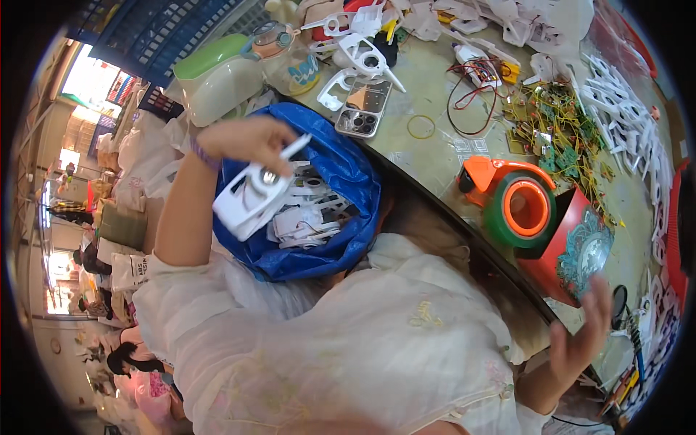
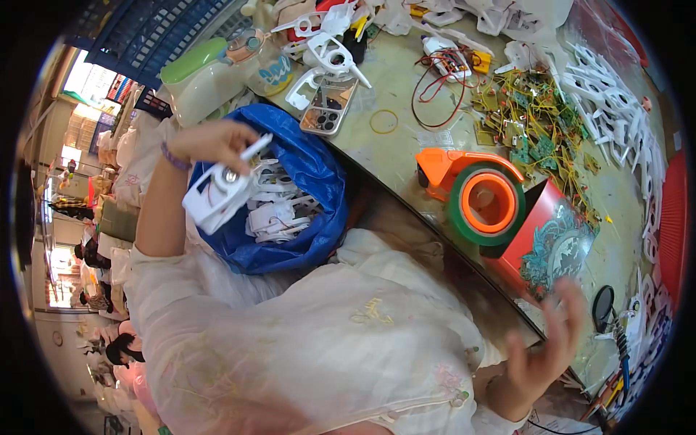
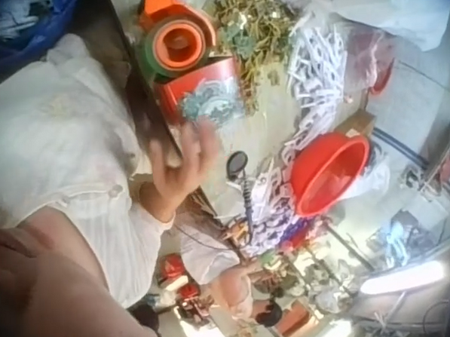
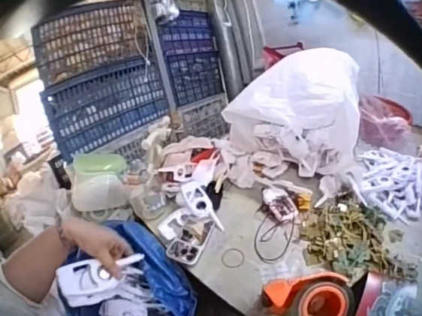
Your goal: Soldering electronic components and wires onto small circuit boards for toy assembly.
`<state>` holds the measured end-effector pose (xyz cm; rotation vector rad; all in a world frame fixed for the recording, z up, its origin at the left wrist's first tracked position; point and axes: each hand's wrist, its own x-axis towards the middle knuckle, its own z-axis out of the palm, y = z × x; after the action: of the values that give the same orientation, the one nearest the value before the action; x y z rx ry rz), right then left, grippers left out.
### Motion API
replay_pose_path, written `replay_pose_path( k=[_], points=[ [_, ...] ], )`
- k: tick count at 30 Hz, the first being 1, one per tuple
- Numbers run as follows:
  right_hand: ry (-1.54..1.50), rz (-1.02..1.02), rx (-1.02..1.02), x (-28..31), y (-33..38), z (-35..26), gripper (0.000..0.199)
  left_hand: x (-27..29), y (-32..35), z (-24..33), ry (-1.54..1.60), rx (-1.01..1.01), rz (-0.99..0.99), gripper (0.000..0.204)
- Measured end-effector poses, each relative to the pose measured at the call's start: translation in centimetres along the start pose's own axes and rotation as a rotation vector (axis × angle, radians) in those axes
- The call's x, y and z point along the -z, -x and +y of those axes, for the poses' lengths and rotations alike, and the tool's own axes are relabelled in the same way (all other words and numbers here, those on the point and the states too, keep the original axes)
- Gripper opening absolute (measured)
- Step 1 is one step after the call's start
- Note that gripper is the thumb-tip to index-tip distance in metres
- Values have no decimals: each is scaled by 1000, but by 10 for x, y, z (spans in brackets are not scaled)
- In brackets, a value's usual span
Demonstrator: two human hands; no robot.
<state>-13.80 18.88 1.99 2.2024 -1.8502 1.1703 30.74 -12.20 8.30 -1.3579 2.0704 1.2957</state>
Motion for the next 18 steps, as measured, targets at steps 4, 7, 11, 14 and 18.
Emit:
replay_pose_path(
  k=[4,7,11,14,18],
  points=[
    [-920,-556,119,-71,-20,-14,42,-45,14,-63,45,103,0,57],
    [-1080,-915,-368,-159,-38,-33,48,-62,16,-79,85,116,214,53],
    [-661,-970,-350,-244,-66,-51,60,-74,41,-122,232,241,409,49],
    [-434,-1011,-297,-268,-97,-88,62,-86,62,-154,500,354,600,45],
    [-291,-775,-233,-316,-90,-86,51,-108,41,-145,577,435,887,50]
  ],
)
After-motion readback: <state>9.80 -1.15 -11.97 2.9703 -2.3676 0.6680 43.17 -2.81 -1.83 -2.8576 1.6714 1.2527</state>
